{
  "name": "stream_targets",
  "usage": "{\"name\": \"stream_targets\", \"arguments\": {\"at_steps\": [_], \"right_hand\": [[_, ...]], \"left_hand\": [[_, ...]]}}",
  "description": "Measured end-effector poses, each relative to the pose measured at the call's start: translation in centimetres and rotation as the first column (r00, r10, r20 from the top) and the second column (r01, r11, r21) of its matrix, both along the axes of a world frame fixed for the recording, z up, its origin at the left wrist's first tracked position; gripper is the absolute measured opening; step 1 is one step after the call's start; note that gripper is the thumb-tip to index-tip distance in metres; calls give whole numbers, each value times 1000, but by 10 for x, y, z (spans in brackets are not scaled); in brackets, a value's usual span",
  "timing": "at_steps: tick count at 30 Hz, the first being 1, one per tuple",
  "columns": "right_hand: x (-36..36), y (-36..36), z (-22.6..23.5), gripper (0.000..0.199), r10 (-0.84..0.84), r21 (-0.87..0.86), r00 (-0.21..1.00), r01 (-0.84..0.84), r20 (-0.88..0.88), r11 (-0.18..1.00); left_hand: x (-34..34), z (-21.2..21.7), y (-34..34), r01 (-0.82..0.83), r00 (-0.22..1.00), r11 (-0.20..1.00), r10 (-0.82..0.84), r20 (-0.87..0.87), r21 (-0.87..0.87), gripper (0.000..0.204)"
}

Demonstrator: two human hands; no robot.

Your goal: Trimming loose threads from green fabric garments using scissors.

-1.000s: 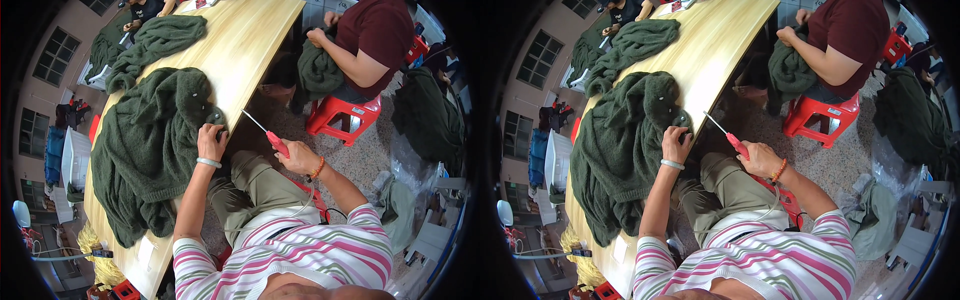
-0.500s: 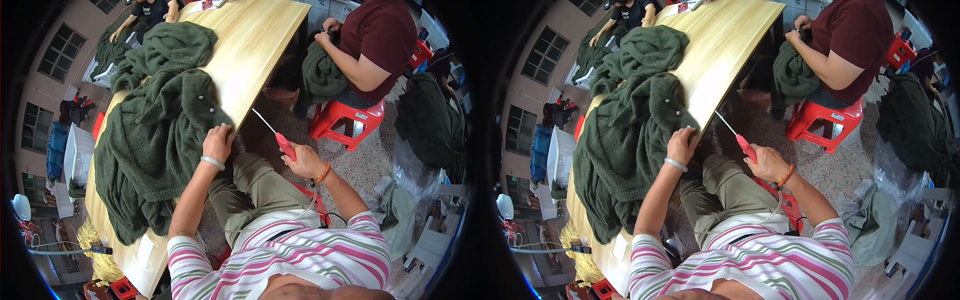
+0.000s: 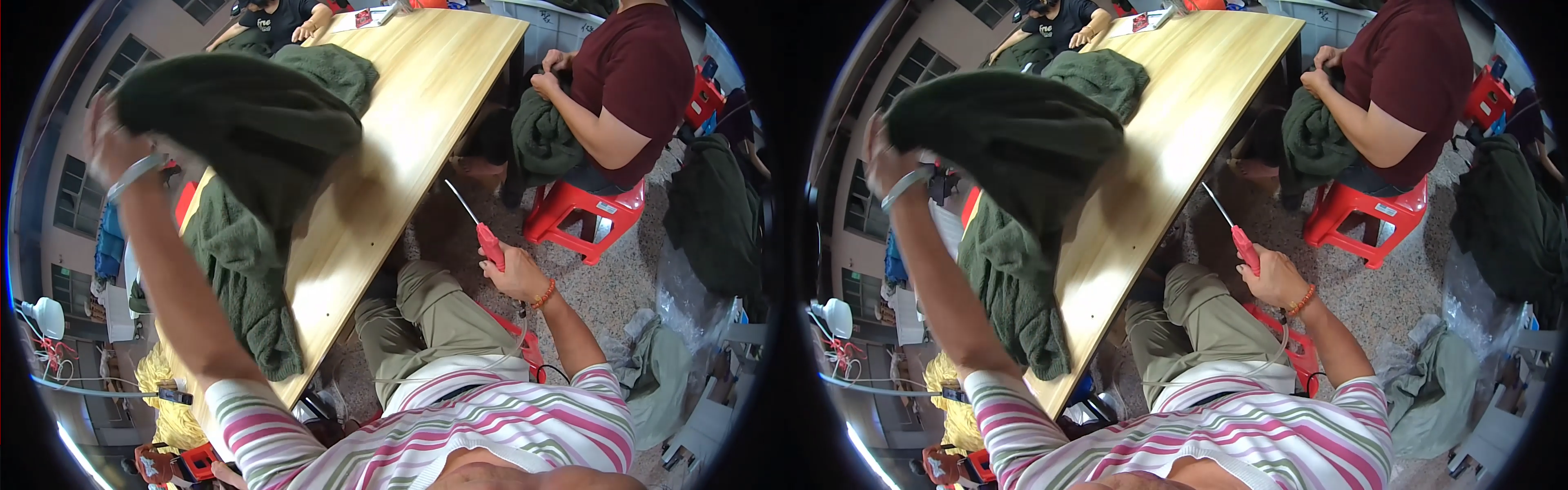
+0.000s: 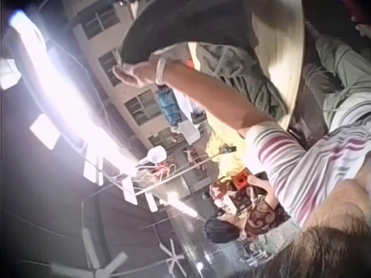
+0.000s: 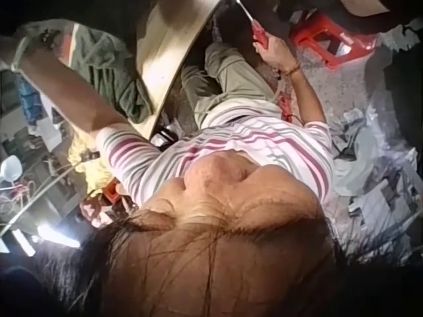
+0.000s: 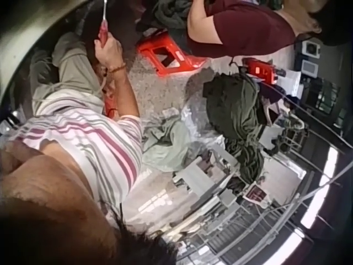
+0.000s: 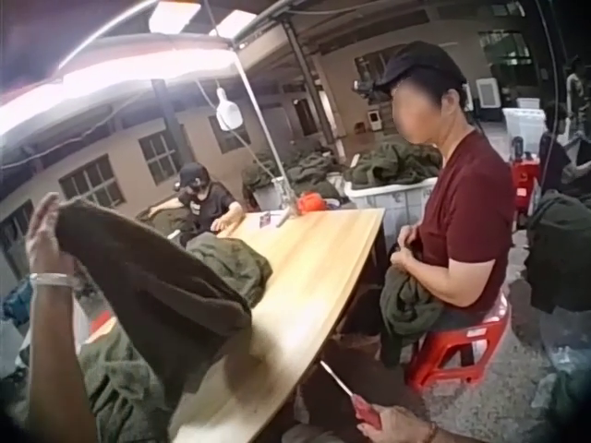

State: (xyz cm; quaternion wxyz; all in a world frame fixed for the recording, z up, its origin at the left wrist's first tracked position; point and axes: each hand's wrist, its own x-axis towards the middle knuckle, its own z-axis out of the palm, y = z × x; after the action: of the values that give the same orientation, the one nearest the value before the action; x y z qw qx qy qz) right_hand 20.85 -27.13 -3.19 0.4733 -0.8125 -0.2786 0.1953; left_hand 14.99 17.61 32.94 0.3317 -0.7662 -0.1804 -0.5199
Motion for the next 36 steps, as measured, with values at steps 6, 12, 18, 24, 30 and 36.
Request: {"name": "stream_targets", "arguments": {"at_steps": [6, 12, 18, 24, 30, 36], "right_hand": [[0, 23, 0, 31, 139, 32, 989, -138, -55, 990], [-3, 36, -1, 31, 158, 12, 987, -158, -24, 987], [-6, 38, 6, 27, 146, -52, 989, -146, -6, 988], [-6, 26, -3, 29, 73, -46, 997, -75, -35, 996], [-4, 23, -7, 30, 55, -44, 996, -58, -70, 997], [1, 18, -1, 32, 31, -85, 996, -39, -89, 996]], "left_hand": [[-227, 16, 222, 561, 481, 790, -68, 874, -247, 30], [-238, -211, 144, -239, 970, 971, 238, -54, -23, 63], [-166, -293, -53, -17, 208, 995, -93, -974, -99, 42], [-131, -267, 4, -281, 152, 957, 115, -982, 68, 17], [-53, -217, 41, -138, 697, 941, -130, -705, -310, 7], [31, -91, 57, 602, 792, 591, -530, 304, -537, 13]]}}
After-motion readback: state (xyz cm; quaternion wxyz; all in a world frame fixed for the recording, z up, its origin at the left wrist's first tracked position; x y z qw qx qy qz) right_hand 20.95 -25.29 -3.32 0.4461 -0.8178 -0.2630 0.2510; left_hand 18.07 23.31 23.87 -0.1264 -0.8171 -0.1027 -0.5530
